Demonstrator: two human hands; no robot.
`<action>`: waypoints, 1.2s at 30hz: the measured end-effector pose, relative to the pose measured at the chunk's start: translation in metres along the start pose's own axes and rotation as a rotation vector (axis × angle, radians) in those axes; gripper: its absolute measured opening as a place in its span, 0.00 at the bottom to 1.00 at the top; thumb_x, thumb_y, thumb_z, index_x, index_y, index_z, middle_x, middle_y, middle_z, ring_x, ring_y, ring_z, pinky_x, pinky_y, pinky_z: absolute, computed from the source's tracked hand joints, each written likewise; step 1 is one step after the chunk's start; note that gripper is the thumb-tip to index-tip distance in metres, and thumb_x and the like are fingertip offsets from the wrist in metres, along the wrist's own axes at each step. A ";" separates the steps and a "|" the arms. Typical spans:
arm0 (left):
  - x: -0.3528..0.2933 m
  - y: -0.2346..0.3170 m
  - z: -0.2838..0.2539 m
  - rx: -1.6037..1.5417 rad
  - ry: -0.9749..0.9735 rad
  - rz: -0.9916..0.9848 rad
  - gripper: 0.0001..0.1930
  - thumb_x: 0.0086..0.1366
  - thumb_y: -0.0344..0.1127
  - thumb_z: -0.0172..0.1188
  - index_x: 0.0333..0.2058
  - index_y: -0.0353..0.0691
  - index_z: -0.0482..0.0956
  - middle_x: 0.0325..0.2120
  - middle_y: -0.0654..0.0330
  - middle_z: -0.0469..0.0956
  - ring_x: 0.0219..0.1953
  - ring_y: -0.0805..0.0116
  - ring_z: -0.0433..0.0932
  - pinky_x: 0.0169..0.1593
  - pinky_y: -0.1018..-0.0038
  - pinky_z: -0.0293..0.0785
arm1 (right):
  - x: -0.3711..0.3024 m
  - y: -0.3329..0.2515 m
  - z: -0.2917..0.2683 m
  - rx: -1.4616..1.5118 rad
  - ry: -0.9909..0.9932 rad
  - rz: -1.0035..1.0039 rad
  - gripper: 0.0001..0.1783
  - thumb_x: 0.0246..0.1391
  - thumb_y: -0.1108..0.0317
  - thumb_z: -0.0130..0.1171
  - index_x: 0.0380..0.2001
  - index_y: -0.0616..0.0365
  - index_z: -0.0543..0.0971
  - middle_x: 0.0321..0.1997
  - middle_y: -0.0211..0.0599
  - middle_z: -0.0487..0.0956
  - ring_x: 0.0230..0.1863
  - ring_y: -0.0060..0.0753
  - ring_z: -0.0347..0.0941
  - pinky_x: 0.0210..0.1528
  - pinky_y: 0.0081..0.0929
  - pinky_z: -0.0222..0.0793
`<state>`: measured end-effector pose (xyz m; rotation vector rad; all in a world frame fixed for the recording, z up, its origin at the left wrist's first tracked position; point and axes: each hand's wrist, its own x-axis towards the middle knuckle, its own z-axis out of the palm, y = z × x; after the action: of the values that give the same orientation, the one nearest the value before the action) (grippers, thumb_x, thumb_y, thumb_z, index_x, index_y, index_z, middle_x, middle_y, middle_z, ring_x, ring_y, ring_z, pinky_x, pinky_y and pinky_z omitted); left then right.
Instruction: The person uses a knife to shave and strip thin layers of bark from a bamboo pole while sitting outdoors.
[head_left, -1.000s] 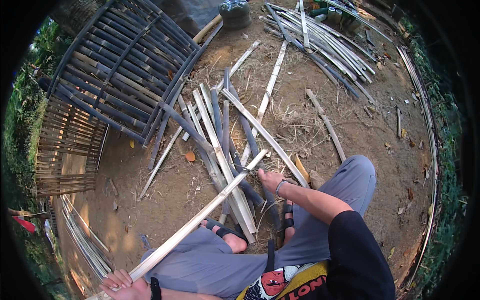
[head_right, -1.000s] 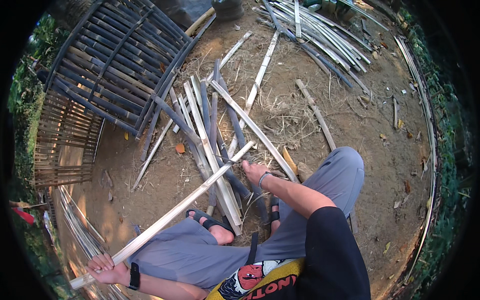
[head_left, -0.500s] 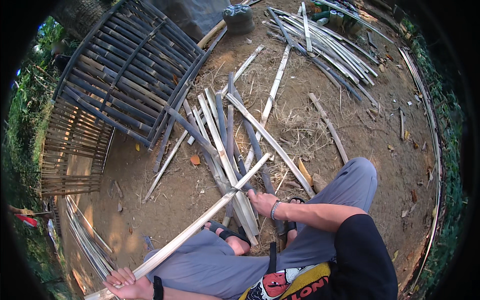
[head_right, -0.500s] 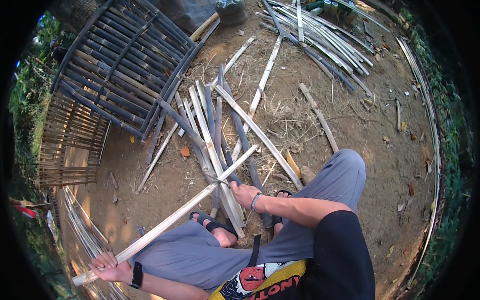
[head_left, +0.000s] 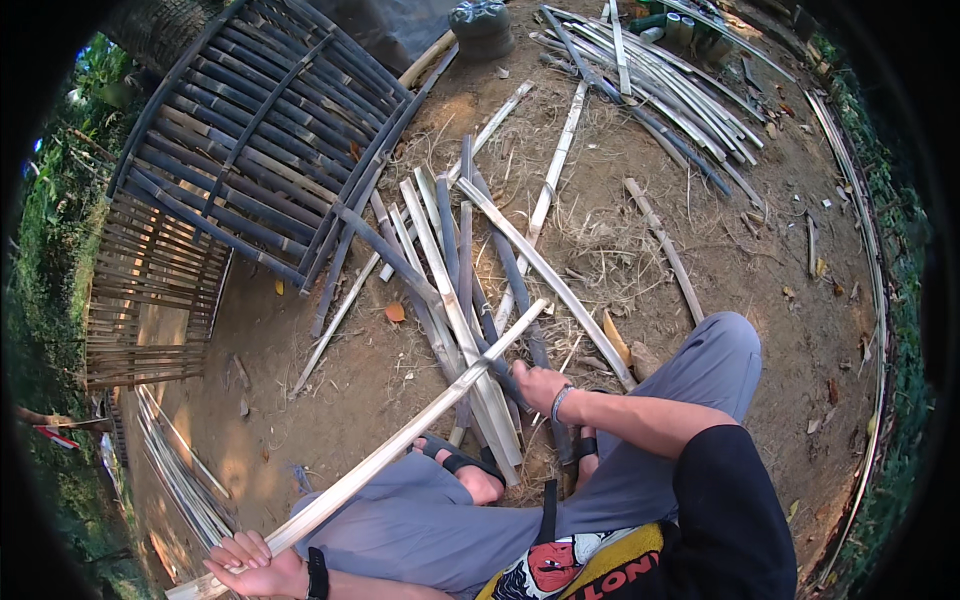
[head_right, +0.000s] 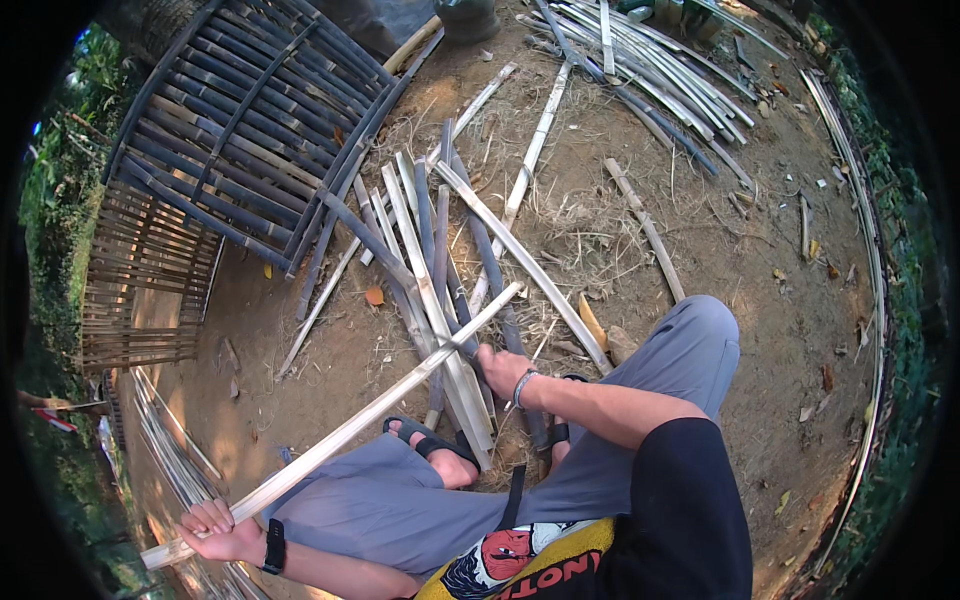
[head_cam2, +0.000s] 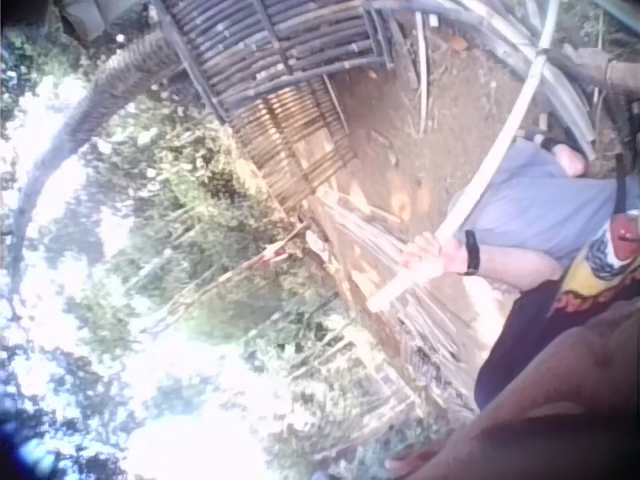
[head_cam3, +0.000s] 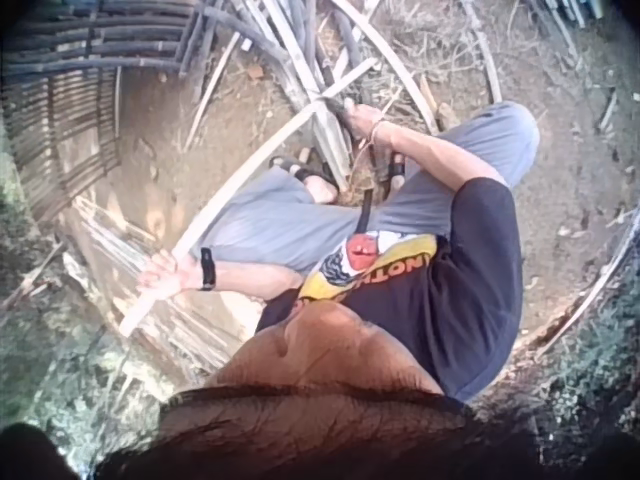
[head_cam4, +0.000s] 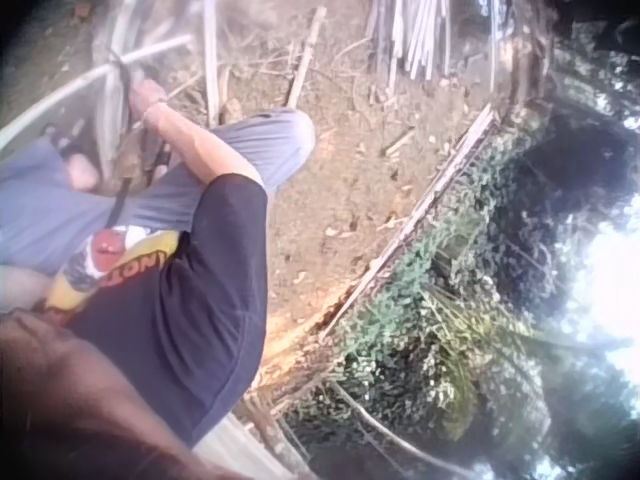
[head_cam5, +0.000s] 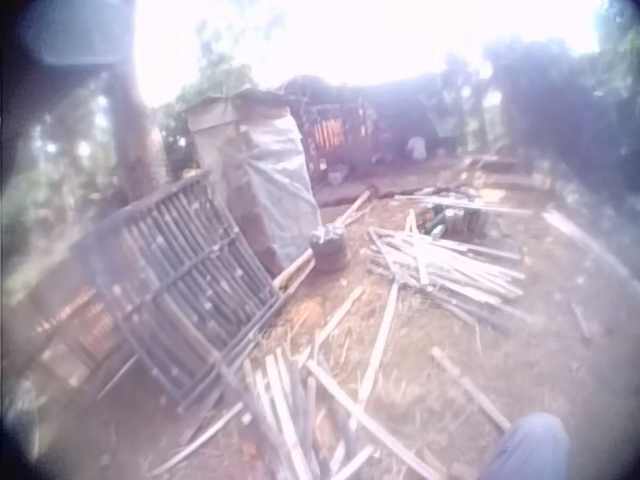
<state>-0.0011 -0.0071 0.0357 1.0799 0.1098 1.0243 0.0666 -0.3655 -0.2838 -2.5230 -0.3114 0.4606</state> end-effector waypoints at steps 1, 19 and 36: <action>0.002 -0.003 0.001 0.000 0.003 -0.006 0.23 0.74 0.44 0.38 0.17 0.48 0.58 0.09 0.69 0.53 0.08 0.80 0.48 0.11 0.84 0.44 | 0.012 0.026 0.008 0.053 0.005 0.106 0.11 0.55 0.76 0.44 0.41 0.69 0.62 0.26 0.59 0.79 0.30 0.53 0.81 0.26 0.42 0.77; -0.002 -0.001 0.007 0.009 0.057 0.015 0.22 0.74 0.42 0.38 0.17 0.47 0.58 0.08 0.68 0.52 0.08 0.79 0.47 0.11 0.83 0.44 | 0.014 0.036 0.004 0.017 -0.060 0.093 0.09 0.59 0.72 0.38 0.40 0.68 0.62 0.28 0.63 0.79 0.31 0.60 0.79 0.34 0.51 0.74; -0.006 0.006 0.019 -0.015 -0.084 0.020 0.22 0.74 0.42 0.38 0.17 0.47 0.58 0.09 0.69 0.53 0.08 0.81 0.48 0.12 0.84 0.46 | 0.032 0.061 0.008 -0.050 -0.103 0.219 0.16 0.56 0.72 0.48 0.45 0.69 0.64 0.36 0.57 0.81 0.38 0.50 0.82 0.36 0.42 0.79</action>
<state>0.0016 -0.0235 0.0481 1.1105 0.0239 0.9947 0.1000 -0.4023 -0.3320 -2.5990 -0.0856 0.6772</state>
